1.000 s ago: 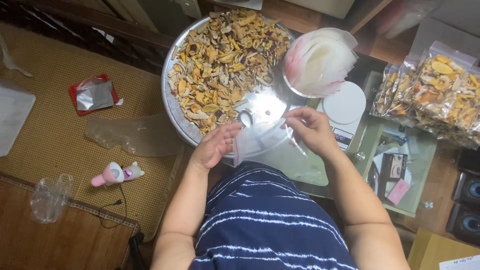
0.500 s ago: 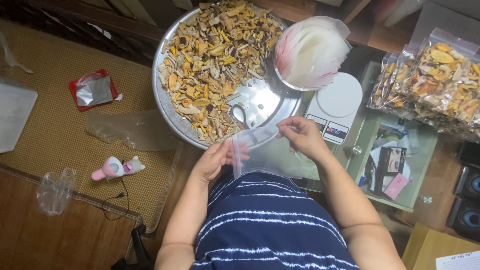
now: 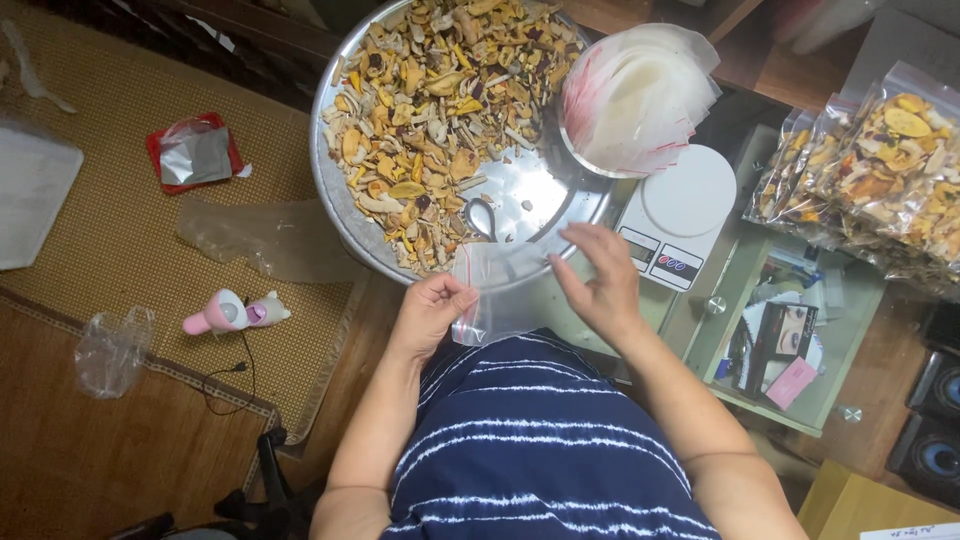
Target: The person uses a spoon to transfer dried mushrooms from a large metal tray into small plastic bags, then seals the bags by hand and places them on a scale or a finished stack.
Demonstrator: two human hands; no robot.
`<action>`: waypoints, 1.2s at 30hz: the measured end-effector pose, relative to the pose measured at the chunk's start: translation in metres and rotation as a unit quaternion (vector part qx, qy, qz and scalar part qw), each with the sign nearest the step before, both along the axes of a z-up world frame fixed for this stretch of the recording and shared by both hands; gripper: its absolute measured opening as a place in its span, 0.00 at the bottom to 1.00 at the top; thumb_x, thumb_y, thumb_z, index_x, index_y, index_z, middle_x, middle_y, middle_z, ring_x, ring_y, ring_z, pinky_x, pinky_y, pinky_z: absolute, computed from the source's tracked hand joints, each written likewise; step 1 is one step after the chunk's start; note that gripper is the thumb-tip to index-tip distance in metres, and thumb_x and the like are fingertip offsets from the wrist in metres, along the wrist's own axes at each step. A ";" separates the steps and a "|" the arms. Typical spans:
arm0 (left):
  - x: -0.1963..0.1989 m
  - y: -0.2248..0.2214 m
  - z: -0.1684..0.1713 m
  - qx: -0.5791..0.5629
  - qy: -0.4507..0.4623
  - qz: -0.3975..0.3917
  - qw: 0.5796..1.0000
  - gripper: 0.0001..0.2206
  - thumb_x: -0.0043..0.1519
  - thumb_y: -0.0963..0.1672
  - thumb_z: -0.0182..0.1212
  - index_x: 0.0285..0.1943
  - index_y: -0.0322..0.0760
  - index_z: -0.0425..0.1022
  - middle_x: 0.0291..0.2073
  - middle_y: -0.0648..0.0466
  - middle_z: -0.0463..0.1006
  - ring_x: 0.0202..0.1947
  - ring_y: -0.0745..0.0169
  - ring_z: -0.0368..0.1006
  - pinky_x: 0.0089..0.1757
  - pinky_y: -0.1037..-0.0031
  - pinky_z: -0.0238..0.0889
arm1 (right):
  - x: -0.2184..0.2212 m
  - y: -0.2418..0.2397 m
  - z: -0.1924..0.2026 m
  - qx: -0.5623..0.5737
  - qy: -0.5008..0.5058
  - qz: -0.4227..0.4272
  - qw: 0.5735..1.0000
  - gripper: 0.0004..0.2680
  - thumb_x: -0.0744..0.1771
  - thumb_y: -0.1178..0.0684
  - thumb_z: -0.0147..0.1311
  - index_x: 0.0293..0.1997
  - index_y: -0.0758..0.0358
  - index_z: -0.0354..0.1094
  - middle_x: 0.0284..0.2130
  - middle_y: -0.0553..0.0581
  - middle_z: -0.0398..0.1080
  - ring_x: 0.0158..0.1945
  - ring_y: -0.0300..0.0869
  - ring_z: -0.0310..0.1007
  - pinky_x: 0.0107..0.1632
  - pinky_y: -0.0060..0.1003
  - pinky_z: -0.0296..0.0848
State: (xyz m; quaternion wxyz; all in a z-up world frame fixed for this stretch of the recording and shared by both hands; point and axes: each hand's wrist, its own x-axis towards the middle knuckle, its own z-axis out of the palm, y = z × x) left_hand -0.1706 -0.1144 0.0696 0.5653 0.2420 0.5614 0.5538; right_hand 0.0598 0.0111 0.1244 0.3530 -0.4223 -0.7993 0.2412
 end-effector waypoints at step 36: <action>0.045 0.003 0.048 0.235 0.574 0.132 0.773 0.18 0.52 0.34 0.59 0.46 0.47 0.83 0.44 0.57 0.80 0.38 0.57 0.82 0.38 0.70 0.76 | -0.034 -0.014 -0.009 -0.098 -0.027 0.170 0.980 0.10 0.63 0.59 0.61 0.48 0.59 0.76 0.31 0.58 0.79 0.32 0.52 0.81 0.33 0.39 0.80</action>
